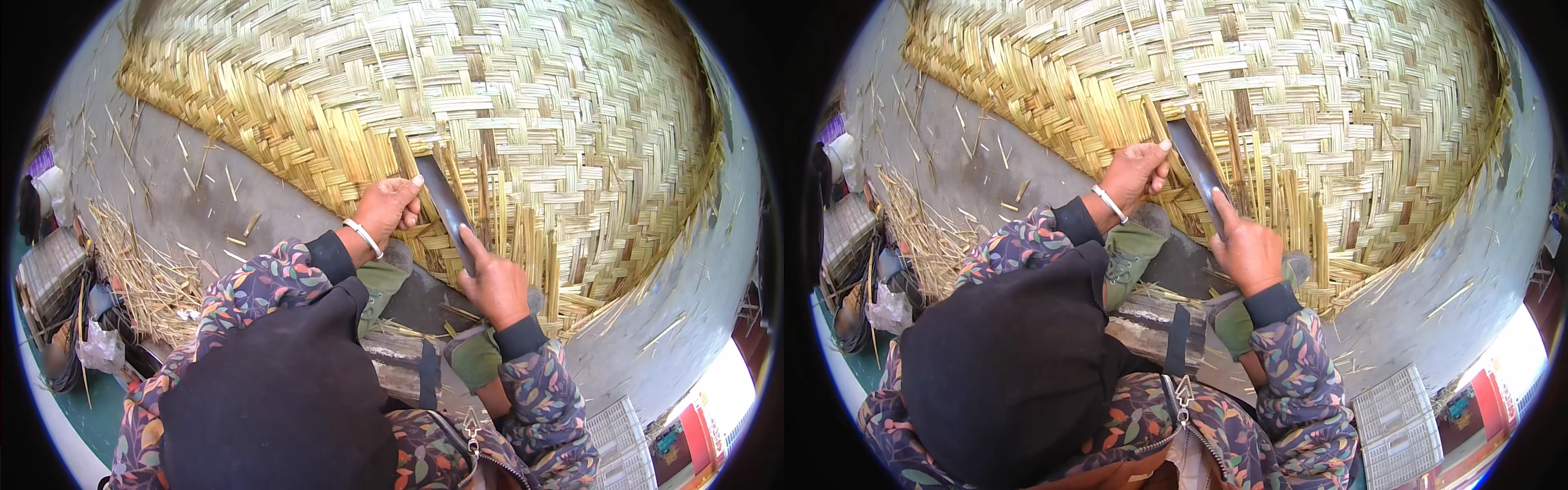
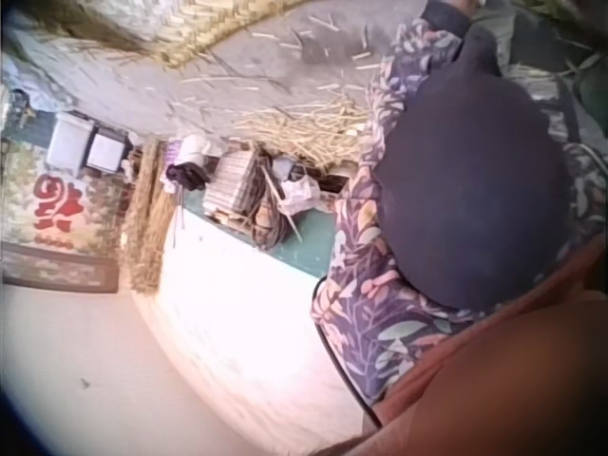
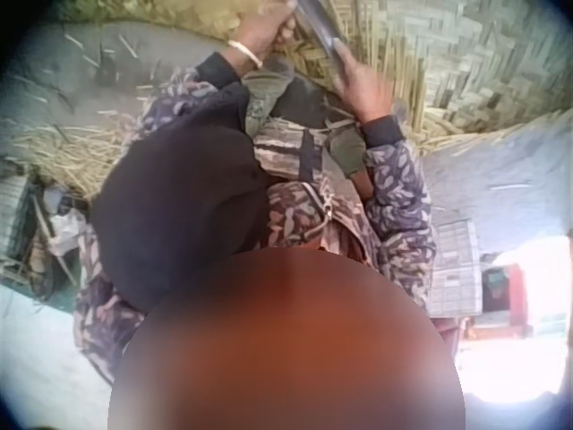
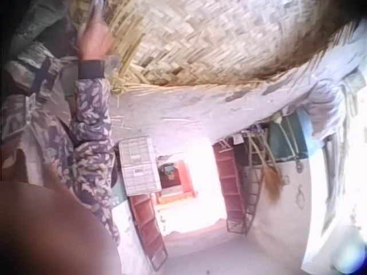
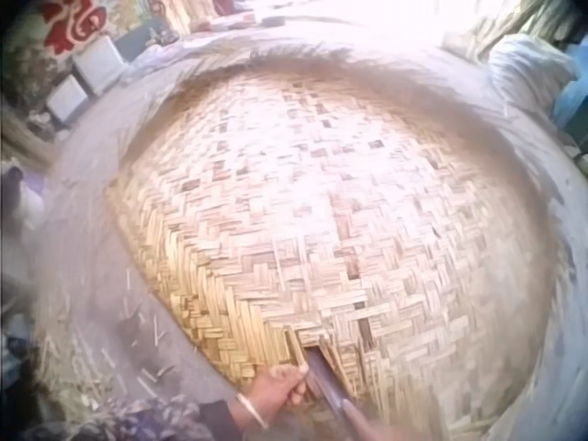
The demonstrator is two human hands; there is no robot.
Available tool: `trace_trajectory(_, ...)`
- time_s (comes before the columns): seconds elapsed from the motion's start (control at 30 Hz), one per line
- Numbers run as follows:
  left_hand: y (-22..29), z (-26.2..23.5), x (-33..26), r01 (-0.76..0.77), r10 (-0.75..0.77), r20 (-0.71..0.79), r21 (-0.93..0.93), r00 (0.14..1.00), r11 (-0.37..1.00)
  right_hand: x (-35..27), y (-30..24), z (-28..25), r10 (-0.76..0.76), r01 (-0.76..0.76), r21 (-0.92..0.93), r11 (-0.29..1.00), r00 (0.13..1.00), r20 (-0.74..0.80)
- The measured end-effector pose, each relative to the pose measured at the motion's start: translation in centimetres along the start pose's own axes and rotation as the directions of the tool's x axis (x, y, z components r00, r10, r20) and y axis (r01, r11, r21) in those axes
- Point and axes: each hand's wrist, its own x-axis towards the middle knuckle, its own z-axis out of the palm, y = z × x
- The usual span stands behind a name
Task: The person sits on the floor and uses a curved knife to trim the edges of a large woven mat. They repeatedly tap the mat with the knife to align and cut protruding strands, working along the perimeter.
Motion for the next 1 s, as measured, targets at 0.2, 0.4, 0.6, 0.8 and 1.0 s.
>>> trace_trajectory(0.2,0.7,1.2,-1.2,0.302,-0.294,0.097,-0.076,0.951,0.950,2.0,0.3,1.1,-0.019,0.015,-0.075,0.997,0.999,-0.039)
trace_trajectory(0.4,1.5,1.8,1.8,0.049,-0.025,-0.126,0.188,0.992,0.981,1.8,0.3,0.7,-0.048,0.044,-0.086,0.995,0.998,-0.047)
trace_trajectory(0.6,0.1,0.0,1.4,-0.225,0.387,0.091,0.921,0.918,0.319,1.2,0.3,1.1,-0.071,0.056,-0.155,0.986,0.993,-0.093)
trace_trajectory(0.8,-0.3,0.2,1.8,-0.215,0.497,0.128,0.969,0.858,0.121,-4.8,3.2,-2.2,-0.045,0.048,-0.362,0.931,0.999,0.018)
trace_trajectory(1.0,-0.3,1.2,1.3,-0.350,0.523,0.011,0.755,0.852,0.554,-10.6,6.3,-5.3,0.003,0.000,-0.105,0.994,1.000,0.026)
